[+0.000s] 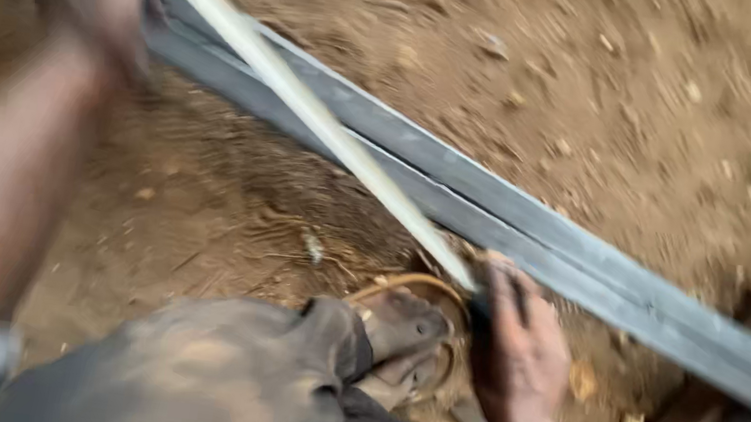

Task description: The person measures and marks a metal frame using a tape measure and a marker. They repeatedly measure intervals along the frame and make marks at specific points.

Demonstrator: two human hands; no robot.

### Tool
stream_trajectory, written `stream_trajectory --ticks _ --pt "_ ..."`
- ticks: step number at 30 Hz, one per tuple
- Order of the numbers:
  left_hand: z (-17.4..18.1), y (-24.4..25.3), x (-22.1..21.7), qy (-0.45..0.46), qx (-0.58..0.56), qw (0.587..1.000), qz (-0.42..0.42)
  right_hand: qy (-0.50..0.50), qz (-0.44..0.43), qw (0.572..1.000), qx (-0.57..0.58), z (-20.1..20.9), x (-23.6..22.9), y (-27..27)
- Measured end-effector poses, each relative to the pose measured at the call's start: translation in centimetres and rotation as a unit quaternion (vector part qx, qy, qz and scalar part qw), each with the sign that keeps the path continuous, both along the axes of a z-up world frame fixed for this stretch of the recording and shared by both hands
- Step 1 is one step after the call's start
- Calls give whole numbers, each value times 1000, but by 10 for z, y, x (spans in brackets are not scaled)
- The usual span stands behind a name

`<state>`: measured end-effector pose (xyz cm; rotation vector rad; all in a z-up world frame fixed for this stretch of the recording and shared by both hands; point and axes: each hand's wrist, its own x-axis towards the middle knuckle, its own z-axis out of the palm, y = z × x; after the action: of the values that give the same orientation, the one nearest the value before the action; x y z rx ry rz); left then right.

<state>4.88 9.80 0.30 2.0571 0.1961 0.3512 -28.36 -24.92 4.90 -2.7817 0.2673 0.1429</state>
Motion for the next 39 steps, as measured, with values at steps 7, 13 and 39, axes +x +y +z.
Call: stream_trajectory --ticks 7,13,39 --pt "-22 -154 -189 524 -332 693 -367 -115 -11 957 265 13 19 54" --pt "6 -162 -168 537 126 567 -612 -88 69 990 81 2 34 18" --pt "18 -133 -27 174 478 715 -480 -10 -142 989 32 -79 -25 -222"
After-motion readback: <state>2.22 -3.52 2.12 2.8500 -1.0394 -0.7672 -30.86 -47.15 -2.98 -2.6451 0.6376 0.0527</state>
